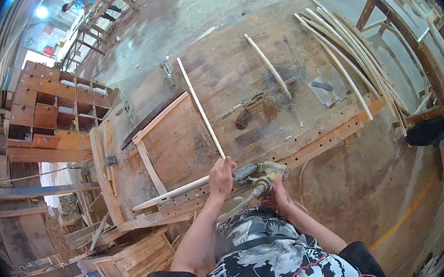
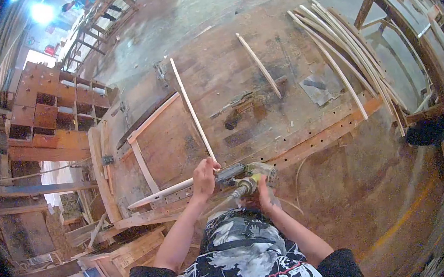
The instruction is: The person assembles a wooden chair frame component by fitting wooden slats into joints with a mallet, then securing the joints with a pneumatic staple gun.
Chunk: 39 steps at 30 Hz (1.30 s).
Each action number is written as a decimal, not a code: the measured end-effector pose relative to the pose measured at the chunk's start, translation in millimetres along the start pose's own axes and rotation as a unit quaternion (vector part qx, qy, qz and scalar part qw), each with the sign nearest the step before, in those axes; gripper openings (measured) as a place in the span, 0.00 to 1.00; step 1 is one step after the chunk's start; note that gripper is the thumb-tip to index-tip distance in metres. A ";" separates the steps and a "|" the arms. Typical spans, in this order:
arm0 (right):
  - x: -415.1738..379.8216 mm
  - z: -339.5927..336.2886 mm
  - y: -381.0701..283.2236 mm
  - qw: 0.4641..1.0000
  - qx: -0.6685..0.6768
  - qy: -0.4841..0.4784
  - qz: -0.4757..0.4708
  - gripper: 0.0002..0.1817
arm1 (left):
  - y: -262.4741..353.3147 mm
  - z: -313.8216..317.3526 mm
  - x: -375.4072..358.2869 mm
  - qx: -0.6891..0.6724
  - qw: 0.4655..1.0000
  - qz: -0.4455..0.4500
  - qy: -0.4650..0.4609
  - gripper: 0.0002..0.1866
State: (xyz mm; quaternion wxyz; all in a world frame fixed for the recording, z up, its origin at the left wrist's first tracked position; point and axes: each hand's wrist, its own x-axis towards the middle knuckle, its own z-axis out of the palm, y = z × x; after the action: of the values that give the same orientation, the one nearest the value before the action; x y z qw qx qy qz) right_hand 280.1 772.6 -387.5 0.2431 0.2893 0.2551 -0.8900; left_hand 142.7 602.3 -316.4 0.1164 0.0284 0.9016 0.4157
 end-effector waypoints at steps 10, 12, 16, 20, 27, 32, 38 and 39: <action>-14.7 67.2 -21.0 0.793 -0.563 0.027 -0.230 0.32 | -1.5 1.8 24.5 -0.018 0.995 -0.071 -0.067 0.47; -2.3 68.8 -15.1 0.771 -0.522 0.045 -0.361 0.29 | -4.4 5.0 31.5 -0.037 0.994 -0.073 -0.073 0.48; 14.3 79.1 -17.5 0.793 -0.476 0.058 -0.377 0.25 | -7.7 6.1 40.8 -0.056 0.990 -0.061 -0.113 0.49; 17.3 83.4 -16.6 0.793 -0.469 0.082 -0.380 0.22 | -3.9 5.2 42.3 -0.073 0.985 -0.079 -0.137 0.49; 35.2 75.0 8.4 0.828 -0.411 0.086 -0.371 0.20 | -10.8 8.1 31.4 -0.128 0.984 -0.016 -0.126 0.44; 55.5 58.9 32.4 0.851 -0.326 0.006 -0.411 0.18 | -9.3 8.1 26.0 -0.119 0.987 -0.001 -0.109 0.42; 56.7 59.9 44.6 0.879 -0.283 0.015 -0.384 0.18 | -6.5 7.0 21.0 -0.116 0.988 0.038 -0.095 0.36; 61.1 56.0 51.6 0.865 -0.329 0.032 -0.379 0.18 | -8.0 5.5 18.5 -0.114 0.988 0.039 -0.099 0.35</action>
State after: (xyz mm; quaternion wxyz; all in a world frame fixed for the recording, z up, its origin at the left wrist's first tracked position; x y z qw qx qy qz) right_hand 244.6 683.0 -403.4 -0.0396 0.1019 0.6306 -0.7684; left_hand 126.4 603.9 -329.4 0.1909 0.0909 0.8306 0.5151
